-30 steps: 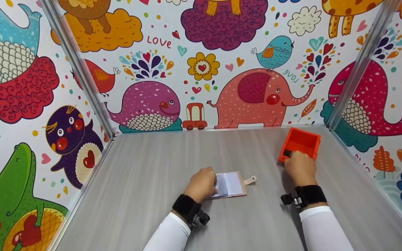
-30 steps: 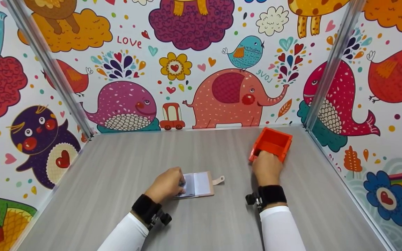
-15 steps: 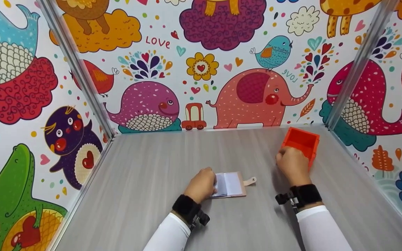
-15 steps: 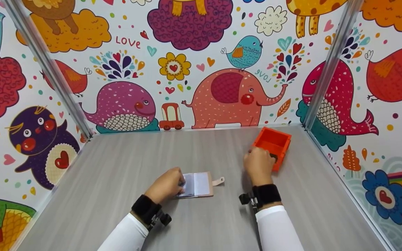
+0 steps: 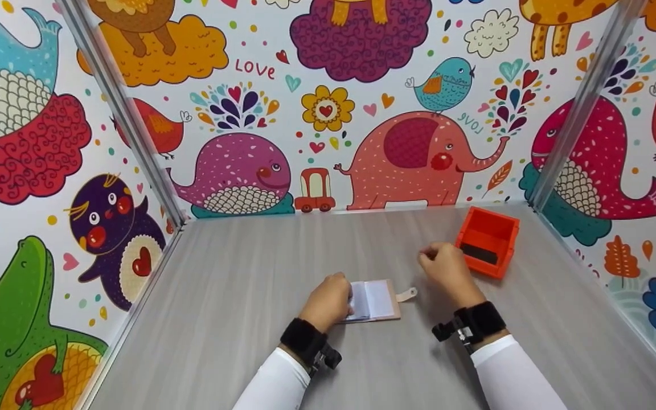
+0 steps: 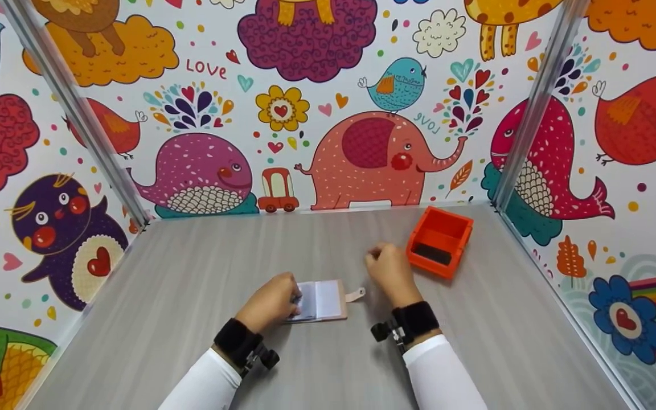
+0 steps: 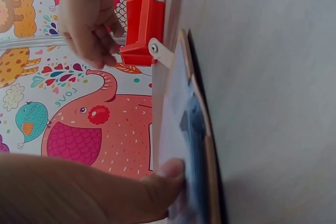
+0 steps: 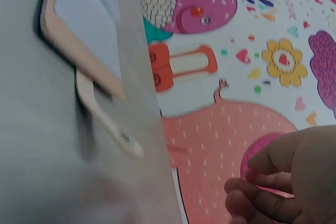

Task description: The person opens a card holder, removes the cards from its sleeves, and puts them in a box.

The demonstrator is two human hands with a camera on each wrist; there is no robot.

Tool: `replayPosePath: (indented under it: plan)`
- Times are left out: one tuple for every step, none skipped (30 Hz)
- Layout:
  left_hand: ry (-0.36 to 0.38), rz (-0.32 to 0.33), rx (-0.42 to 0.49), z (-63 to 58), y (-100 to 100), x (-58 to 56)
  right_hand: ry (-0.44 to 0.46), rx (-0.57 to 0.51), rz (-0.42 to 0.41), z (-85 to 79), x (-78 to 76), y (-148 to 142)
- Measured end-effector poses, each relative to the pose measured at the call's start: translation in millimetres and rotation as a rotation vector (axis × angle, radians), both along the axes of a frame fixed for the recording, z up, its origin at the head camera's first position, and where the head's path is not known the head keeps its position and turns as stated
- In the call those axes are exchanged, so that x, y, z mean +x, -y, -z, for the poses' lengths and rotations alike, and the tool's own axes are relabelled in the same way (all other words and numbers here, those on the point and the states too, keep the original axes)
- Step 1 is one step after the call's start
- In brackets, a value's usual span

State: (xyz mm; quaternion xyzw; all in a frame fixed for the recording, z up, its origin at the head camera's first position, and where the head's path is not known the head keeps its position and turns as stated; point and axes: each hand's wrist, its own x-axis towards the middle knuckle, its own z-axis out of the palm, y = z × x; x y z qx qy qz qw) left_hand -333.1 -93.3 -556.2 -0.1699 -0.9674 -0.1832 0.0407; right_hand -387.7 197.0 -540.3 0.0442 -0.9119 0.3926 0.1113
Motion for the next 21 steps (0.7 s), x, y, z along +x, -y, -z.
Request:
replayPosePath:
  plan:
    - [0.004, -0.005, -0.006, -2.4, 0, 1.6, 0.015, -0.017, -0.026, 0.8, 1.8, 7]
    - [0.003, -0.006, -0.013, -3.6, -1, 2.6, 0.025, -0.033, -0.057, 1.9, 3.5, 14]
    - [0.004, -0.008, -0.019, -4.6, -1, 3.2, 0.042, -0.049, -0.087, 3.3, 5.8, 21]
    - [0.005, -0.009, -0.026, -5.2, -1, 3.7, 0.063, -0.062, -0.118, 4.5, 8.4, 27]
    - [0.005, -0.01, -0.033, -5.1, -1, 3.4, 0.09, -0.07, -0.149, 5.9, 11.2, 33]
    - [0.004, -0.009, -0.033, -5.4, -1, 3.7, 0.101, -0.071, -0.182, 7.7, 13.4, 39]
    - [0.005, -0.009, -0.037, -5.6, -1, 3.8, 0.114, -0.068, -0.212, 9.4, 15.7, 45]
    - [0.002, -0.008, -0.04, -5.6, -1, 3.7, 0.122, -0.058, -0.244, 11.1, 17.8, 49]
    - [0.001, -0.008, -0.043, -5.7, -2, 3.7, 0.131, -0.045, -0.268, 12.7, 19.9, 53]
    - [-0.002, -0.006, -0.047, -5.7, -1, 3.6, 0.132, -0.029, -0.293, 14.4, 21.4, 57]
    - [-0.005, -0.005, -0.047, -5.8, -1, 3.5, 0.128, -0.012, -0.315, 16.2, 22.7, 60]
    - [-0.007, -0.004, -0.047, -5.8, -1, 3.3, 0.121, 0.008, -0.329, 18.0, 23.6, 62]
    - [-0.009, -0.002, -0.048, -5.5, -1, 3.3, 0.119, 0.024, -0.338, 19.7, 24.5, 64]
    - [-0.012, -0.002, -0.048, -5.4, -1, 3.1, 0.118, 0.034, -0.347, 21.5, 25.2, 65]
    - [-0.013, 0.0, -0.05, -5.3, 0, 3.1, 0.116, 0.043, -0.352, 23.4, 25.5, 66]
    - [-0.015, 0.002, -0.053, -5.1, 0, 3.1, 0.115, 0.05, -0.356, 25.1, 25.8, 67]
    - [-0.015, 0.004, -0.054, -5.2, 1, 3.3, 0.109, 0.059, -0.36, 26.8, 25.7, 67]
    - [-0.016, 0.007, -0.057, -5.4, 1, 3.5, 0.1, 0.068, -0.363, 28.5, 25.5, 67]
    - [-0.017, 0.009, -0.06, -5.8, 2, 3.7, 0.087, 0.076, -0.366, 29.9, 25.2, 67]
    - [-0.015, 0.012, -0.063, -6.3, 2, 3.8, 0.072, 0.083, -0.367, 30.9, 24.9, 67]
    - [-0.014, 0.016, -0.065, -7.0, 3, 4.1, 0.056, 0.09, -0.368, 31.6, 24.4, 67]
